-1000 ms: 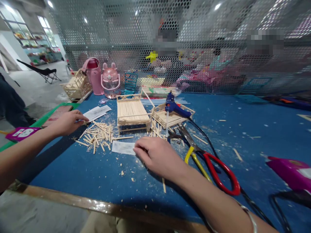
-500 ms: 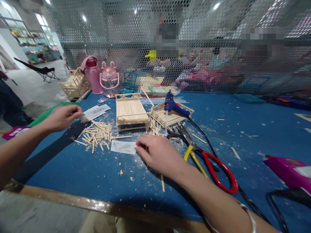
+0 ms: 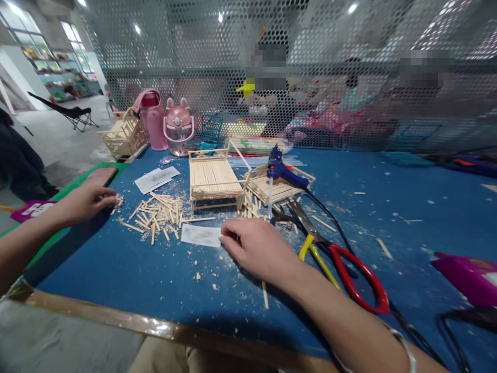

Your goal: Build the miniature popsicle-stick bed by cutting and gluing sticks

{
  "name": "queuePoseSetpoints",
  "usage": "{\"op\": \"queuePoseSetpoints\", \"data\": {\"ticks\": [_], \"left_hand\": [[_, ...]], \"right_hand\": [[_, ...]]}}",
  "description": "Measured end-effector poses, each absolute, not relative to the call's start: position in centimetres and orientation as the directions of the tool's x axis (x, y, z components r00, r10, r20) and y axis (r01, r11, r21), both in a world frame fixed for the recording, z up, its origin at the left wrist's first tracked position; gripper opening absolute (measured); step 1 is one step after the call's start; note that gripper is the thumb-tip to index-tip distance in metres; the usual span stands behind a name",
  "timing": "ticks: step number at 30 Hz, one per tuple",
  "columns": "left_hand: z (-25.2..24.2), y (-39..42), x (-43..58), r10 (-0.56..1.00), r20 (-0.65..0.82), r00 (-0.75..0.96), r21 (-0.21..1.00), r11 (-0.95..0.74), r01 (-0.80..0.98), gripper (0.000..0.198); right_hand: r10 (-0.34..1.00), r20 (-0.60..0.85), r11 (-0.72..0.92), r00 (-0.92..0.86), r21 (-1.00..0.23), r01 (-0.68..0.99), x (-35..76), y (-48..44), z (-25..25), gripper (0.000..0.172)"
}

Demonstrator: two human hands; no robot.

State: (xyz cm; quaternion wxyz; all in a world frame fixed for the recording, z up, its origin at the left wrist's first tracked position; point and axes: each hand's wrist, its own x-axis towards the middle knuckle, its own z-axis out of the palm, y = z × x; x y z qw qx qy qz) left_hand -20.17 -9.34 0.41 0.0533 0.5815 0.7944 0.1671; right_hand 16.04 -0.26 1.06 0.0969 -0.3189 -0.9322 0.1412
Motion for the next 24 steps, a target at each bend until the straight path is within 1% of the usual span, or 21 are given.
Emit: {"op": "queuePoseSetpoints", "data": {"ticks": [2,4,6,8,10,12,14,16,18,20,24], "left_hand": [[-0.5,-9.5,-19.3,0.968,0.153,-0.199,0.255,0.156,0.954,0.037],[-1.1,-9.9,-17.8,0.963,0.242,-0.121,0.247,0.059,0.967,0.039],[-1.4,-10.3,-16.2,0.959,0.273,-0.073,0.269,-0.003,0.963,0.039],[-1.3,-10.7,-14.9,0.963,0.265,-0.051,0.327,-0.04,0.944,0.039],[-0.9,-10.9,-14.6,0.955,0.278,-0.102,0.373,-0.009,0.928,0.042],[-0.4,-10.7,-15.3,0.933,0.312,-0.177,0.345,0.063,0.937,0.042],[0.1,-10.1,-16.7,0.921,0.321,-0.222,0.228,0.152,0.962,0.04],[0.4,-9.0,-18.2,0.932,0.265,-0.249,0.086,0.235,0.968,0.038],[0.4,-7.7,-19.3,0.932,0.19,-0.31,0.008,0.314,0.949,0.035],[0.2,-6.5,-19.8,0.933,0.14,-0.332,-0.001,0.335,0.942,0.031],[-0.1,-5.2,-19.6,0.935,0.154,-0.319,0.015,0.32,0.947,0.029]], "right_hand": [[0.622,0.085,0.755,-0.779,-0.327,0.568,16.0,-0.3,1.1,0.021],[0.624,0.08,0.753,-0.777,-0.329,0.57,16.0,-0.3,1.1,0.021],[0.624,0.081,0.753,-0.777,-0.329,0.57,16.0,-0.3,1.1,0.021],[0.621,0.084,0.756,-0.779,-0.327,0.567,16.0,-0.3,1.2,0.02],[0.618,0.092,0.76,-0.781,-0.324,0.564,16.0,-0.3,1.2,0.02],[0.617,0.097,0.763,-0.781,-0.317,0.564,15.9,-0.3,1.2,0.02],[0.616,0.098,0.765,-0.782,-0.313,0.563,15.9,-0.4,1.2,0.02],[0.61,0.099,0.768,-0.786,-0.317,0.557,15.9,-0.3,1.2,0.021],[0.604,0.106,0.771,-0.79,-0.327,0.546,16.0,-0.3,1.1,0.02],[0.602,0.114,0.772,-0.79,-0.334,0.54,16.0,-0.3,1.1,0.02],[0.61,0.115,0.767,-0.784,-0.331,0.549,16.1,-0.3,1.1,0.019]]}}
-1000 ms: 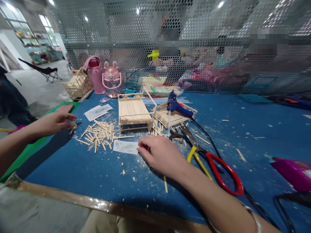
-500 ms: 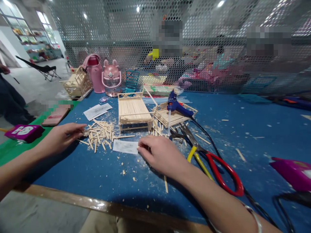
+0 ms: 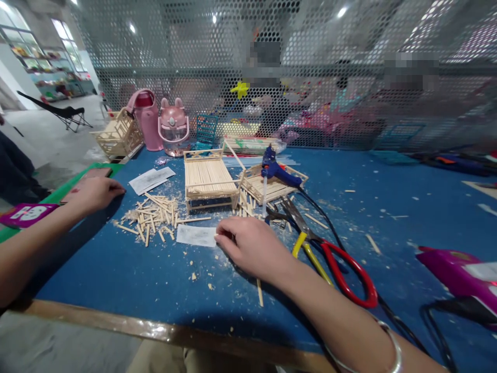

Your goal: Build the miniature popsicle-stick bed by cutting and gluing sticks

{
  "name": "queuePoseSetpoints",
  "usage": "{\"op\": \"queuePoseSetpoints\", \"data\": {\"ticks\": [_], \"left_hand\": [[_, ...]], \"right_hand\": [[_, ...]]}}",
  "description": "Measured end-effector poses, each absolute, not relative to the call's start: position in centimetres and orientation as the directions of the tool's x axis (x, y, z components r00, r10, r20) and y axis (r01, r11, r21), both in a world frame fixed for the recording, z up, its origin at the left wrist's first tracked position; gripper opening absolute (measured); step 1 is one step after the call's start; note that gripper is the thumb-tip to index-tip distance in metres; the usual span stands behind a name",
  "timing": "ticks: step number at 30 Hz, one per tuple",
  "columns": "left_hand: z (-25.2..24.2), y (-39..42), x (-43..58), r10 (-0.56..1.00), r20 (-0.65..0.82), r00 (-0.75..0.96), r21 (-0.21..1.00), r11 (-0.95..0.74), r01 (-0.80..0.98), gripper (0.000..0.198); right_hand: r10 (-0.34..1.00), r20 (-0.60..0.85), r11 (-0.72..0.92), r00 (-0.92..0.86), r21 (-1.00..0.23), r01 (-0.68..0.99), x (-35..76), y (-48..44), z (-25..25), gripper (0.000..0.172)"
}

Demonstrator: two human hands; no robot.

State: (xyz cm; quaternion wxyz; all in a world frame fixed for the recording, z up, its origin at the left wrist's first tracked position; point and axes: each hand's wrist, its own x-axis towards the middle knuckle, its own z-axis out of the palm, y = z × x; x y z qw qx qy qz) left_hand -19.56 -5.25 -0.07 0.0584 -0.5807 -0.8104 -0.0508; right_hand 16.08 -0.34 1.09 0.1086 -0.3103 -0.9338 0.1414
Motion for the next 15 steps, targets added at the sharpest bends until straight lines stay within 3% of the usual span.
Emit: {"op": "queuePoseSetpoints", "data": {"ticks": [5,7,9,12,15], "left_hand": [[1.4,-6.0,-16.9,0.933,0.214,-0.289,0.115,0.269,0.956,0.034],[2.3,-6.7,-14.3,0.905,0.329,-0.271,0.225,0.204,0.953,0.033],[3.0,-7.4,-11.0,0.906,0.353,-0.235,0.409,0.076,0.909,0.032],[3.1,-8.4,-5.9,0.972,0.224,-0.067,0.613,-0.087,0.786,0.029],[2.7,-8.5,-2.4,0.998,0.061,0.022,0.773,-0.061,0.631,0.028]], "right_hand": [[0.596,0.143,0.773,-0.79,-0.367,0.517,16.0,-0.4,0.9,0.018],[0.58,0.208,0.782,-0.788,-0.414,0.466,16.0,-0.6,1.0,0.016],[0.568,0.292,0.788,-0.769,-0.463,0.406,15.9,-0.9,1.1,0.015],[0.56,0.395,0.796,-0.728,-0.5,0.341,15.9,-1.2,1.2,0.013],[0.522,0.474,0.824,-0.709,-0.494,0.277,15.9,-1.4,1.1,0.011]]}}
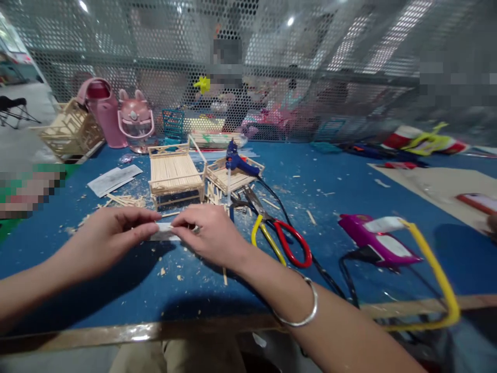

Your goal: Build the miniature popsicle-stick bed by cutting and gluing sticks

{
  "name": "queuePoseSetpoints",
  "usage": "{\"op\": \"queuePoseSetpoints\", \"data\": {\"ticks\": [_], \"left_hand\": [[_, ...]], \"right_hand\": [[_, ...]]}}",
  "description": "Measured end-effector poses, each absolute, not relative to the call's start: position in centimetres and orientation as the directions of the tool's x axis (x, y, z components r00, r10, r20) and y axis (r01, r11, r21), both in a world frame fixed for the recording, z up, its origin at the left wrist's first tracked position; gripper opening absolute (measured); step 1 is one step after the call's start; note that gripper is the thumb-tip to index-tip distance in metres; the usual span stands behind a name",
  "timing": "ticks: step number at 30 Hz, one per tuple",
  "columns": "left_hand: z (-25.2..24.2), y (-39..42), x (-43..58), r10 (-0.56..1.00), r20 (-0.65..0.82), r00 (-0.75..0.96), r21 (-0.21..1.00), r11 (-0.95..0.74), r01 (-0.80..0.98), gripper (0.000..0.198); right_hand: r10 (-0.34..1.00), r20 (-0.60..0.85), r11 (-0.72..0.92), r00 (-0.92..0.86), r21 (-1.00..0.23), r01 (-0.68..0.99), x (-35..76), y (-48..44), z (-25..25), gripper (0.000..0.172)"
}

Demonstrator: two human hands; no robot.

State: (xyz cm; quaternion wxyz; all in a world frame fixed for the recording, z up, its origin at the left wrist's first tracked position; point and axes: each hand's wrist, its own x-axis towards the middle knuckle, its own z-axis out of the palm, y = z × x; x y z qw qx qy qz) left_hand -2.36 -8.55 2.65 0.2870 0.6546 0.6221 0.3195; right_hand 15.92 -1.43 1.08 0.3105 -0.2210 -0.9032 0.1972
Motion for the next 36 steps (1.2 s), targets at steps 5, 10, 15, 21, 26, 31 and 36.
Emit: {"op": "queuePoseSetpoints", "data": {"ticks": [5,10,15,21,26,31,36], "left_hand": [[2.2,-7.8,-0.7,0.998,0.009,0.061,0.778,-0.046,0.627,0.028],[1.7,-7.4,-0.8,0.993,0.053,0.104,0.665,-0.113,0.738,0.031],[0.7,-7.2,-1.2,0.994,0.06,0.088,0.762,-0.103,0.64,0.03],[-0.2,-7.0,-2.2,0.995,-0.05,0.089,0.929,0.014,0.369,0.022],[-0.6,-7.0,-2.4,0.985,-0.09,0.147,0.896,0.016,0.444,0.025],[-0.6,-7.4,-2.2,0.985,-0.032,0.168,0.726,-0.093,0.682,0.023],[-1.1,-7.3,-2.5,0.966,0.108,0.236,0.617,-0.252,0.745,0.023]], "right_hand": [[0.48,0.514,0.86,-0.711,-0.437,0.265,16.0,-1.5,0.5,0.013],[0.468,0.481,0.875,-0.741,-0.369,0.313,16.3,-1.4,0.8,0.015],[0.682,0.538,0.723,-0.495,-0.395,0.567,19.1,0.2,4.4,0.029],[0.835,0.371,0.531,-0.405,-0.357,0.768,23.0,1.2,6.1,0.025],[0.842,0.126,0.538,-0.524,-0.252,0.804,22.9,0.2,4.4,0.015],[0.725,0.03,0.678,-0.688,-0.21,0.704,20.8,0.8,2.4,0.018],[0.758,-0.002,0.647,-0.652,-0.117,0.753,19.5,1.6,0.9,0.015]]}}
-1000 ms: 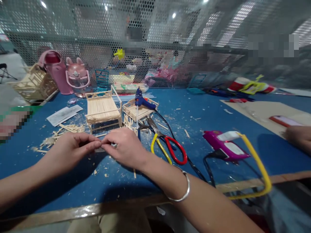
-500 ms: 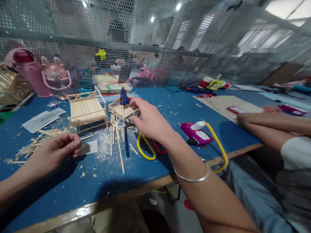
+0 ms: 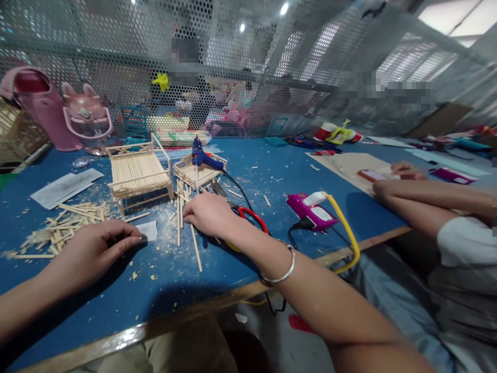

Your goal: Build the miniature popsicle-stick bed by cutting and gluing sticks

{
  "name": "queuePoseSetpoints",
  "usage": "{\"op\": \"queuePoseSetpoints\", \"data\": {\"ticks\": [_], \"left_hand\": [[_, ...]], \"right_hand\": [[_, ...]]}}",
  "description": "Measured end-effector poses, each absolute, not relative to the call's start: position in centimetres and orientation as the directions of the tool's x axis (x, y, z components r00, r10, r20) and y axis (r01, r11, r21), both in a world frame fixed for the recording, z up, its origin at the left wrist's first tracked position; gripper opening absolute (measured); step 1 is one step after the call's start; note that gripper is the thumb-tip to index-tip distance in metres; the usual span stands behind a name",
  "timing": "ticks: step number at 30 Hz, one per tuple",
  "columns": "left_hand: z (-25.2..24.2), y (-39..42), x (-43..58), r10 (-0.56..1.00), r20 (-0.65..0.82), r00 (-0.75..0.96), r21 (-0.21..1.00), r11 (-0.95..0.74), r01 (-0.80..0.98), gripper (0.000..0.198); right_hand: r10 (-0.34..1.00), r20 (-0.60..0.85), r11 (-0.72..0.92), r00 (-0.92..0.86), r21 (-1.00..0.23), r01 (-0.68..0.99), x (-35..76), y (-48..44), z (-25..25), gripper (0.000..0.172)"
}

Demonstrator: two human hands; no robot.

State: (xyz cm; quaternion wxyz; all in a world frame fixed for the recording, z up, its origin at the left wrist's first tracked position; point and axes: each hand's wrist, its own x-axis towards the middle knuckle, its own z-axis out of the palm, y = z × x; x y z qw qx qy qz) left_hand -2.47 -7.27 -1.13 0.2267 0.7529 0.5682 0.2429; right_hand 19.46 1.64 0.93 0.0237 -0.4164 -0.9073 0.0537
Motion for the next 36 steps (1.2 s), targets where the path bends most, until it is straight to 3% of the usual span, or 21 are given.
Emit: {"op": "queuePoseSetpoints", "data": {"ticks": [4,7,12,16,19,22,27,30,34,36], "left_hand": [[-1.6,-7.0,-2.4,0.936,0.129,0.329,0.509,-0.347,0.788,0.026],[-1.6,-7.0,-2.3,0.939,0.134,0.316,0.502,-0.339,0.796,0.025],[-0.7,-7.2,-2.2,0.983,0.173,0.065,0.633,-0.162,0.757,0.026],[-0.1,-7.4,-2.0,0.993,0.117,-0.032,0.838,-0.082,0.539,0.03],[0.1,-7.4,-1.6,0.999,0.043,-0.012,0.935,-0.036,0.354,0.032],[0.2,-7.2,-1.7,1.0,0.023,0.003,0.952,-0.023,0.306,0.029],[0.0,-6.8,-2.9,0.999,0.033,-0.002,0.867,-0.028,0.498,0.022],[-0.2,-6.7,-3.3,0.998,0.046,0.036,0.736,-0.058,0.675,0.019],[-0.4,-6.8,-3.3,0.993,0.021,0.119,0.641,-0.105,0.76,0.02],[-0.4,-6.8,-3.2,0.99,0.038,0.133,0.604,-0.128,0.787,0.019]], "right_hand": [[0.773,0.026,0.631,-0.634,-0.133,0.764,19.3,1.6,1.1,0.009],[0.758,0.055,0.636,-0.65,-0.284,0.717,19.1,1.4,2.0,0.011],[0.744,0.174,0.603,-0.645,-0.59,0.536,17.4,1.0,3.3,0.011],[0.706,0.222,0.544,-0.672,-0.778,0.314,15.4,0.2,3.1,0.009],[0.636,0.358,0.659,-0.683,-0.712,0.24,14.4,-0.5,2.5,0.009],[0.565,0.439,0.753,-0.699,-0.62,0.219,14.0,-0.9,2.0,0.01],[0.625,0.457,0.726,-0.633,-0.639,0.255,14.8,-0.2,1.9,0.011],[0.623,0.348,0.722,-0.7,-0.6,0.344,15.8,0.0,1.8,0.009],[0.423,0.054,0.814,-0.905,-0.462,0.353,16.6,-0.2,1.3,0.011],[0.375,-0.011,0.841,-0.927,-0.416,0.346,16.6,-0.3,1.0,0.014]]}}
